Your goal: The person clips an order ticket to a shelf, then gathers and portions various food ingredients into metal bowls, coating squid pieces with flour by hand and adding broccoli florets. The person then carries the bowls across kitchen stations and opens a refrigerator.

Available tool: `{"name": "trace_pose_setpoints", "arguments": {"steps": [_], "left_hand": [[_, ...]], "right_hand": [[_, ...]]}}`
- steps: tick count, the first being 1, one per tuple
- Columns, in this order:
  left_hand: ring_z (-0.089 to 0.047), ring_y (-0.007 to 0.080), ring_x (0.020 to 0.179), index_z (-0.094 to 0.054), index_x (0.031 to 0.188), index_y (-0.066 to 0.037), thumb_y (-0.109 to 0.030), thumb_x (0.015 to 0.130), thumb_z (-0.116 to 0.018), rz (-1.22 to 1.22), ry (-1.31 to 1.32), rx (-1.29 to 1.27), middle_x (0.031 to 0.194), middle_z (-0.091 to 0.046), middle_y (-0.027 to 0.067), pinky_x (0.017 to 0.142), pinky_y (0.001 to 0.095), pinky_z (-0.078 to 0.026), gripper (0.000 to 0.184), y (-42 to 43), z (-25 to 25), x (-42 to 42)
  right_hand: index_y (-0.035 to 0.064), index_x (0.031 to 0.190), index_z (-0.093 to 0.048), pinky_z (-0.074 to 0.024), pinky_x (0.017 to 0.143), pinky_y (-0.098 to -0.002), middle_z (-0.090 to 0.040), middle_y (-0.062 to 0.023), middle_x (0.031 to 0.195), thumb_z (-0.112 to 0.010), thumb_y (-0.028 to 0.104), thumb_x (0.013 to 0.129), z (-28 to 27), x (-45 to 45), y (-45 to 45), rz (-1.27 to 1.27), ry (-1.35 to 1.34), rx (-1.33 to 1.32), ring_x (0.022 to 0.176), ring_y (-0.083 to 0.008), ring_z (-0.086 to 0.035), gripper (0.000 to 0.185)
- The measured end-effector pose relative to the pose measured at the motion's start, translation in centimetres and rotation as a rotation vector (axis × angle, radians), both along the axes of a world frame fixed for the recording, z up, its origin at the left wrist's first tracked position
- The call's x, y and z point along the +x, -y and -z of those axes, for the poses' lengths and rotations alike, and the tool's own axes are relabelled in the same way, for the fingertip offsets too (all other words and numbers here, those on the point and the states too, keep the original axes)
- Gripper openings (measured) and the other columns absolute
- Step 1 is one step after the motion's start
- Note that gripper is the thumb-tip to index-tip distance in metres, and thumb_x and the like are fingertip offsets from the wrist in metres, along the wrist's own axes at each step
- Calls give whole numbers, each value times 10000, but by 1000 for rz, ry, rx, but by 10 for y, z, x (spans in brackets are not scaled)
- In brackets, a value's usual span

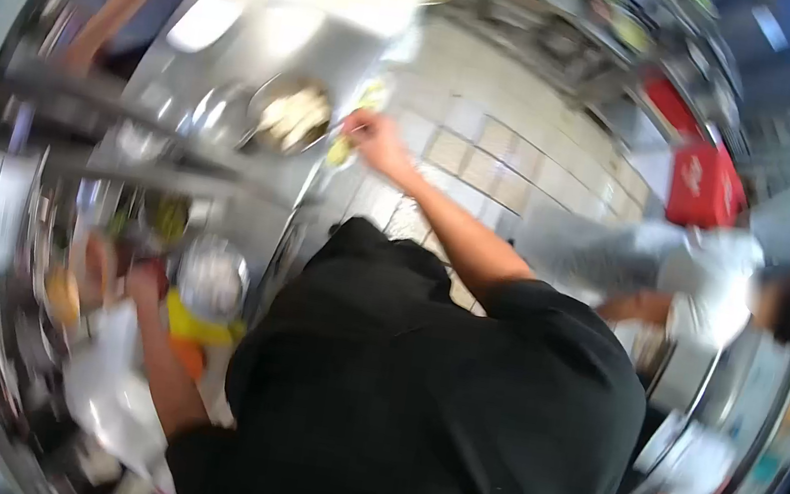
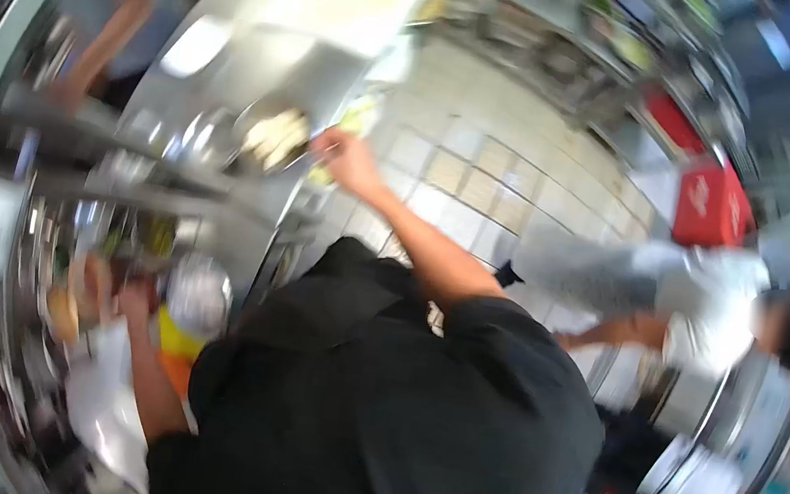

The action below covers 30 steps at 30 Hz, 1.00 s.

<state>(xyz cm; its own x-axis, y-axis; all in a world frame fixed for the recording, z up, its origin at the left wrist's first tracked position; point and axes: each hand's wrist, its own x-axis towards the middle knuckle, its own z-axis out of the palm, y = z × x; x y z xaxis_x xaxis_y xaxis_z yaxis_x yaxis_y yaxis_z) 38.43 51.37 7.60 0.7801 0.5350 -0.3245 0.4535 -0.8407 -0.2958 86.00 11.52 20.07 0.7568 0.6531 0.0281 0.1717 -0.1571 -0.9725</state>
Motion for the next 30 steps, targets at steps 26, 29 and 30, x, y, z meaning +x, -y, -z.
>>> {"name": "trace_pose_setpoints", "arguments": {"steps": [26, 29, 30], "left_hand": [[-638, 151, 679, -644, 1055, 3, -139, 828, -645, -1077, 1141, -506, 845, -679, 81, 598, 287, -512, 268, 212, -132, 34], [-640, 167, 662, -626, 999, 25, -139, 831, -644, -1222, 966, -373, 832, -660, 100, 559, 306, -532, 235, 235, -104, 20], [-639, 171, 652, -620, 969, 34, -139, 833, -643, -1303, 920, -392, 817, -651, 104, 543, 311, -539, 222, 244, -96, 15]], "right_hand": [[5, 955, -617, -479, 614, -260, -622, -53, 760, -602, 30, 827, 10, -147, -114, -852, -149, -160, 718, -133, -611, 132], [21, 1012, -626, -509, 701, -319, -645, -108, 817, -613, 32, 790, 5, -190, -139, -1016, 155, -60, 774, -244, -641, 223], [29, 1021, -632, -520, 745, -344, -650, -132, 856, -618, 47, 777, 12, -205, -150, -1064, 226, -51, 801, -298, -649, 246]]}}
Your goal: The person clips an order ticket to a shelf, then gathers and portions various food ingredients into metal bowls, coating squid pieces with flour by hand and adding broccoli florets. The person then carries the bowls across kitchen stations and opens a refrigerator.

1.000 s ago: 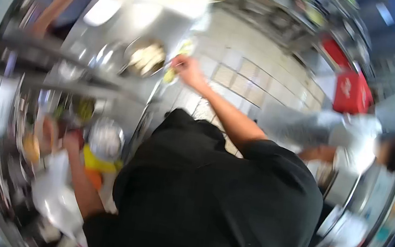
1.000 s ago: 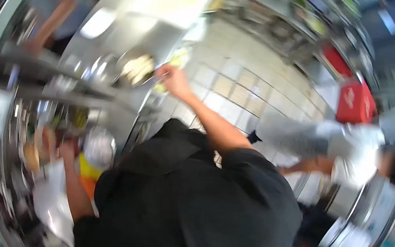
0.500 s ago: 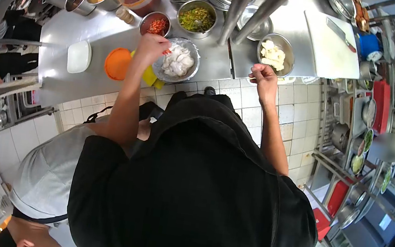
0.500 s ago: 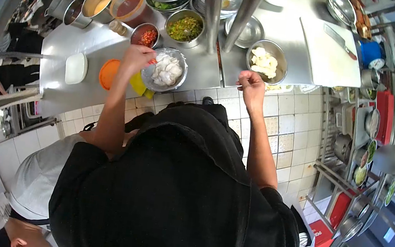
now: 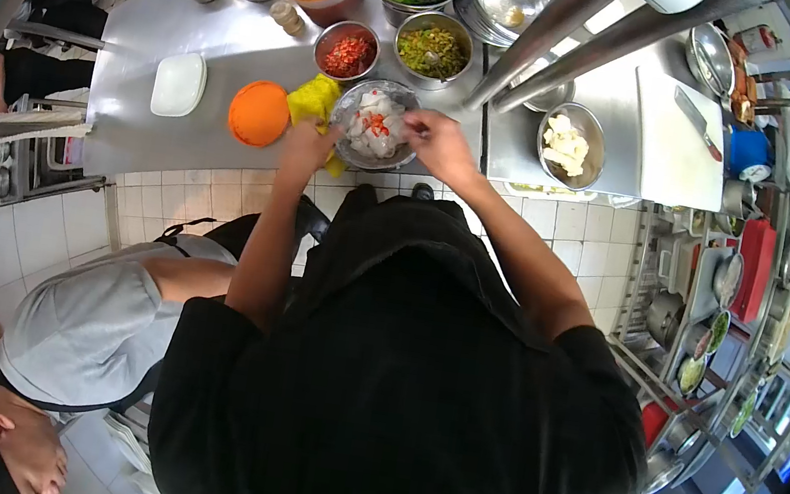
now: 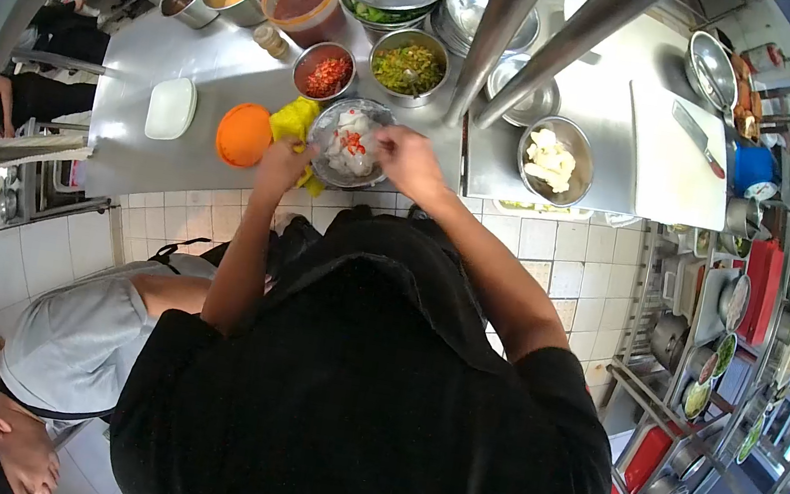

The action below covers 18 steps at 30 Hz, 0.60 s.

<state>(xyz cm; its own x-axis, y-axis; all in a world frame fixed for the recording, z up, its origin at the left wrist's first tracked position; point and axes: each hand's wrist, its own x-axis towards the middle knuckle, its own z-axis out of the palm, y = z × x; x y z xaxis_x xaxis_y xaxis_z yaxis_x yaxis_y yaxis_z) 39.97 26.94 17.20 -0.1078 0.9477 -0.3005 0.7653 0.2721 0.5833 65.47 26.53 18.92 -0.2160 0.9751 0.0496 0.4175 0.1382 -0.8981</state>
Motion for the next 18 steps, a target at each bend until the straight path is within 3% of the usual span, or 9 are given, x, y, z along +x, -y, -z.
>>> {"name": "trace_pose_setpoints", "arguments": {"steps": [3, 4, 6, 9, 13, 14, 17, 18], "left_hand": [[-631, 180, 614, -555, 861, 23, -141, 846, -628, -196, 563, -199, 748, -612, 92, 505, 307, -556, 180, 18, 22, 6], [-623, 185, 590, -498, 810, -7, -133, 857, -610, -282, 711, -193, 718, -575, 79, 510, 315, -573, 176, 20, 7, 17], [-609, 174, 577, -503, 816, -9, -125, 858, -604, -314, 734, -161, 725, -575, 78, 504, 314, -569, 159, 21, 12, 22], [-590, 158, 561, -512, 820, -17, -112, 856, -594, -313, 763, -149, 703, -558, 66, 499, 314, -567, 130, 24, 8, 22], [-593, 168, 539, -522, 810, 0, -106, 837, -595, -276, 683, -172, 684, -560, 77, 460, 313, -551, 131, 18, 21, 19], [-595, 174, 529, -526, 804, 9, -106, 828, -598, -271, 652, -177, 679, -562, 84, 441, 312, -543, 138, 18, 23, 19], [-589, 174, 514, -528, 808, 0, -106, 834, -591, -310, 811, -178, 674, -560, 81, 441, 308, -540, 126, 18, 15, 27], [-592, 169, 523, -527, 818, -8, -109, 843, -584, -291, 815, -194, 688, -564, 79, 446, 306, -541, 119, 16, 16, 27]], "right_hand": [[32, 960, -645, -526, 773, -378, -644, -155, 915, -624, 130, 772, 10, -54, -20, 9, 477, 180, 840, -342, -645, 213], [36, 942, -650, -527, 774, -386, -641, -160, 934, -616, 154, 780, 17, -63, -21, -8, 541, 218, 846, -339, -648, 203], [46, 907, -660, -529, 776, -402, -637, -168, 970, -601, 202, 795, 33, -75, -17, -44, 670, 286, 857, -331, -654, 201], [65, 903, -665, -532, 753, -420, -648, -174, 932, -581, 213, 807, 36, -73, -27, -228, 706, 10, 841, -330, -660, 195], [70, 911, -673, -530, 764, -409, -667, -170, 864, -551, 228, 830, 19, -60, -48, -258, 741, -50, 834, -343, -660, 215], [57, 945, -674, -524, 785, -406, -667, -185, 908, -599, 200, 795, -24, -56, -44, -243, 720, -167, 864, -349, -655, 220], [46, 1021, -660, -519, 799, -401, -670, -199, 882, -661, 152, 731, 11, -33, -38, -276, 558, 141, 872, -344, -655, 310], [70, 1064, -647, -513, 819, -389, -654, -196, 959, -677, 138, 707, 14, -26, -44, -314, 501, 54, 931, -336, -636, 364]]}}
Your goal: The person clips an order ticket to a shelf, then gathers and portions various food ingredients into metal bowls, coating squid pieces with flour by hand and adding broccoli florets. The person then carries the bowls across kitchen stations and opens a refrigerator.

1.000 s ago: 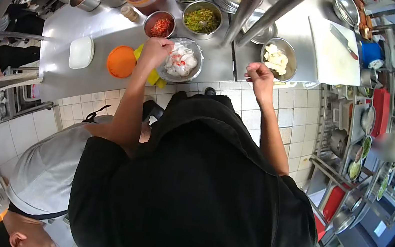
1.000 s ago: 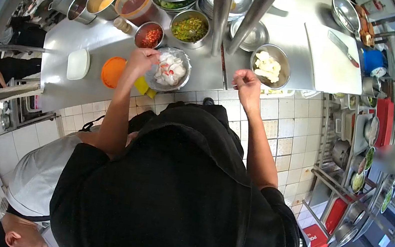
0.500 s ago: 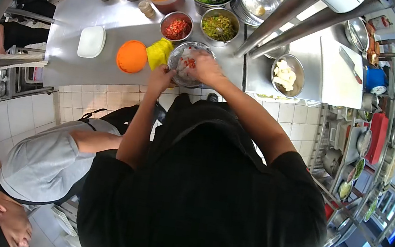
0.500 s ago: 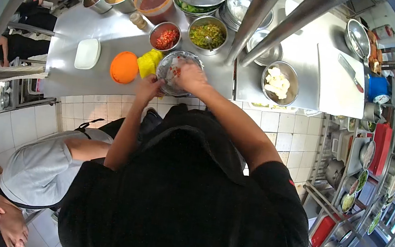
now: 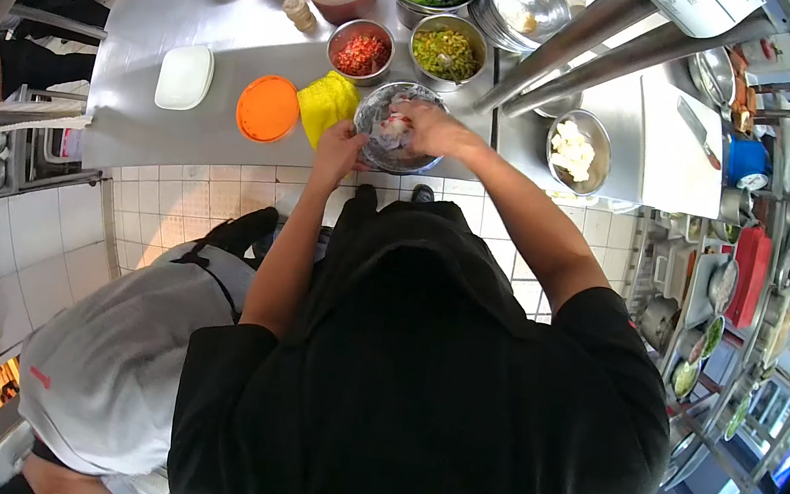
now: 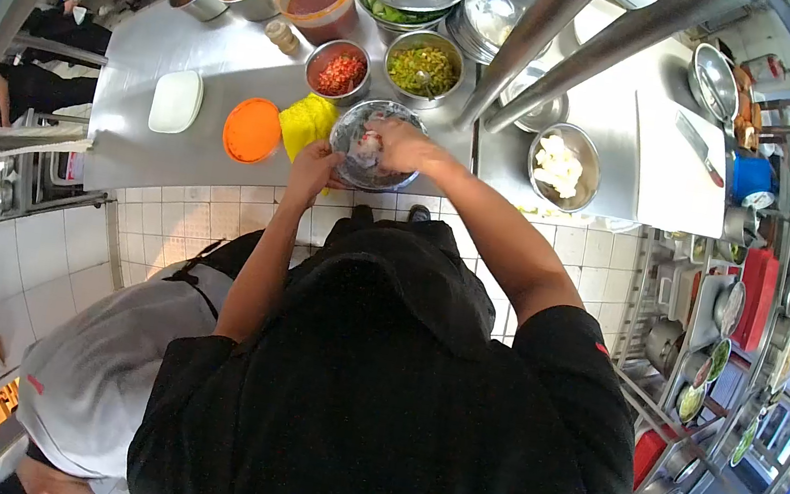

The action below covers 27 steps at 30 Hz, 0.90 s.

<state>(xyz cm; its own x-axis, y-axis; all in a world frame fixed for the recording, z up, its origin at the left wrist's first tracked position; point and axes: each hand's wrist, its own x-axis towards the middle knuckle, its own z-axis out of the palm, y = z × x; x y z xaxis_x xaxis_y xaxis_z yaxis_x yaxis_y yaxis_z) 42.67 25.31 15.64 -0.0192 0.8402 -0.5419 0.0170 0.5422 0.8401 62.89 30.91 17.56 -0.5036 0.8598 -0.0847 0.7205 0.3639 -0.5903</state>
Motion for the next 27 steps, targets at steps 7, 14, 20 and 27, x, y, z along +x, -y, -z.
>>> {"name": "trace_pose_setpoints", "arguments": {"steps": [7, 14, 20, 27], "left_hand": [[-614, 169, 553, -515, 846, -37, -123, 864, -584, 76, 39, 34, 751, -605, 85, 456, 300, -545, 112, -7, -9, 14], [-603, 166, 548, -513, 860, -49, -112, 874, -579, 98, 69, -67, 747, -597, 70, 490, 325, -562, 92, -8, -7, 17], [-622, 188, 573, -507, 820, -28, -88, 861, -577, 10, 178, -10, 710, -568, 68, 479, 321, -563, 101, -6, 7, 21], [-614, 180, 591, -492, 838, -36, -100, 878, -562, 30, 210, -115, 775, -570, 77, 513, 347, -581, 104, -5, -6, 24]], "right_hand": [[148, 1057, -653, -495, 865, -383, -639, -157, 1045, -642, 238, 759, 41, -27, 8, 182, 246, -101, 1002, -283, -613, 312], [88, 1018, -650, -480, 886, -406, -624, -179, 1078, -622, 167, 764, -35, -10, 1, 85, 216, -257, 1054, -311, -591, 268], [159, 1243, -556, -473, 903, -423, -511, -219, 1198, -644, 142, 750, -2, 16, 13, 162, 61, 4, 1048, -382, -564, 501], [116, 1051, -638, -498, 846, -428, -655, -198, 969, -616, 191, 762, 10, 2, 4, 111, 345, -140, 950, -306, -635, 299]]}}
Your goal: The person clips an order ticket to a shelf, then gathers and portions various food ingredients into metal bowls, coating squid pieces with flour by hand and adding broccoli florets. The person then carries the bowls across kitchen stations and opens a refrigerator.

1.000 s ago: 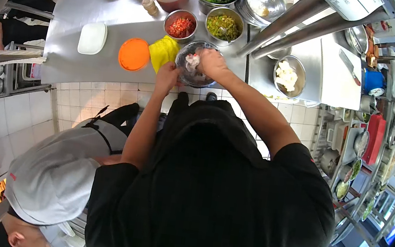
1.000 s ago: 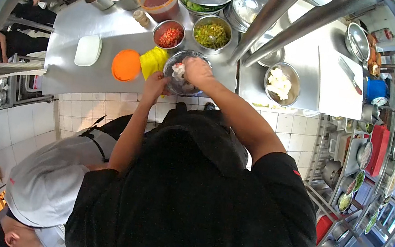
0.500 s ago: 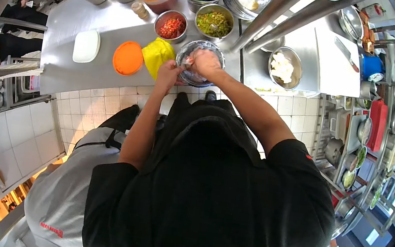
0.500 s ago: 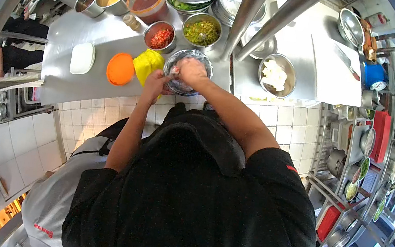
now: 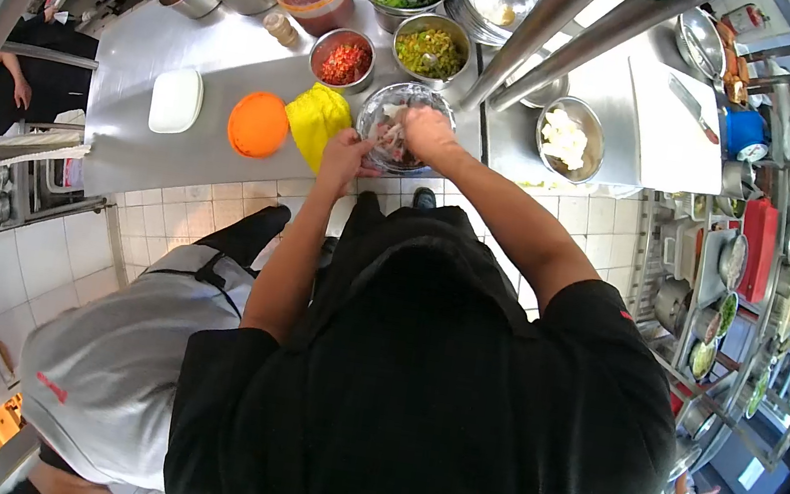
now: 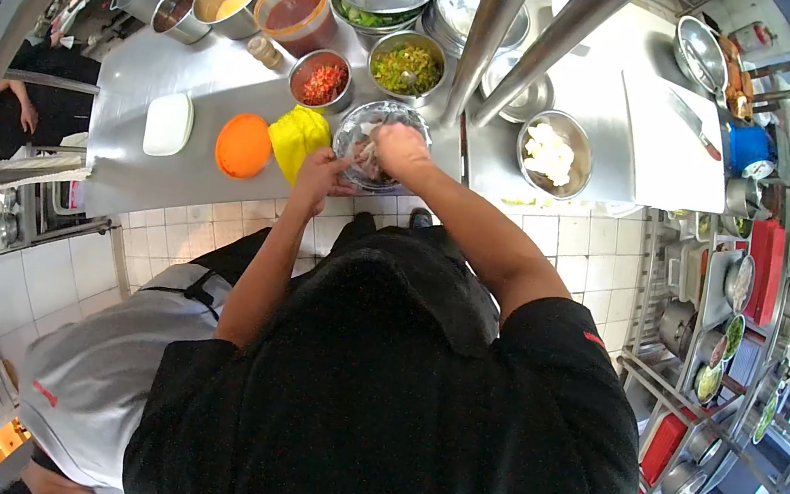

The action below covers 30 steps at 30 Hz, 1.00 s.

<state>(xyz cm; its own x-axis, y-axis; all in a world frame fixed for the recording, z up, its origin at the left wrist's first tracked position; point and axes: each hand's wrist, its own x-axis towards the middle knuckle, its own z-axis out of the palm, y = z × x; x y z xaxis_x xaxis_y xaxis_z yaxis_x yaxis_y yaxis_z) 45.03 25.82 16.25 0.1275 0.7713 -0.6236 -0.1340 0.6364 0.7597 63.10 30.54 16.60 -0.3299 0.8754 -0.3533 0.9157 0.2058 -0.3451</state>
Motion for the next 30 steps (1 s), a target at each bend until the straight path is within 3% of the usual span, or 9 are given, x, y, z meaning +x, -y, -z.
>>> {"name": "trace_pose_setpoints", "arguments": {"steps": [4, 5, 8, 12, 16, 20, 24, 28, 30], "left_hand": [[-624, 195, 616, -509, 898, -51, -143, 884, -573, 8, -3, 3, 801, -593, 81, 547, 350, -574, 113, 0, 12, 0], [-627, 201, 625, -515, 917, -59, -163, 887, -577, 16, -7, 21, 808, -601, 81, 560, 351, -571, 125, 0, 12, -2], [-622, 201, 634, -522, 945, -51, -174, 893, -568, -12, 43, -33, 817, -601, 81, 576, 363, -576, 140, 3, 2, -1], [-621, 204, 616, -519, 934, -41, -179, 904, -544, -47, 73, 13, 837, -602, 94, 568, 356, -572, 143, 6, 6, 1], [-627, 206, 597, -508, 912, -36, -167, 914, -512, -25, 35, -36, 847, -601, 108, 529, 335, -557, 131, 7, 10, -6], [-626, 212, 604, -503, 925, -35, -169, 917, -514, -52, 42, -52, 835, -590, 102, 533, 335, -554, 135, 0, 17, -11], [-633, 235, 626, -510, 931, -38, -176, 910, -534, -49, 68, -16, 873, -601, 92, 564, 351, -561, 141, 0, 10, -11], [-634, 228, 637, -515, 936, -43, -174, 915, -528, -33, 105, -1, 870, -601, 87, 577, 351, -563, 134, 4, 12, -13], [-634, 224, 641, -517, 943, -43, -173, 916, -525, -9, 97, 12, 868, -601, 86, 582, 353, -564, 134, 0, 17, -14]], "right_hand": [[134, 1037, -671, -490, 856, -430, -644, -215, 996, -610, 132, 745, -18, 8, -2, -95, -224, 102, 994, -327, -616, 299], [136, 1124, -634, -493, 846, -409, -638, -189, 997, -607, 91, 735, -42, 8, -2, -198, -332, -8, 963, -357, -611, 392], [128, 1131, -624, -477, 877, -408, -612, -192, 1067, -621, 116, 737, -46, 2, -6, 220, -356, -89, 1011, -355, -586, 394], [162, 1065, -645, -498, 835, -428, -627, -174, 1009, -644, 167, 746, 18, -25, 23, 216, -157, 247, 962, -329, -616, 319], [89, 981, -669, -515, 828, -407, -649, -182, 1025, -604, 169, 763, 5, -14, 0, -37, -6, 55, 948, -297, -644, 241], [106, 982, -676, -523, 807, -399, -673, -154, 948, -597, 139, 750, -50, -5, -11, 104, -97, 14, 913, -294, -656, 247], [135, 1163, -625, -498, 837, -371, -650, -188, 1017, -646, 93, 706, -38, 12, 0, -143, -532, 94, 954, -295, -635, 459], [163, 1260, -557, -488, 865, -342, -612, -187, 1128, -707, 176, 694, 0, 11, -8, 160, -485, -33, 984, -281, -624, 586], [145, 1193, -599, -496, 852, -368, -648, -175, 1038, -682, 247, 728, 26, -10, -4, 134, -274, -33, 954, -306, -635, 484]]}}
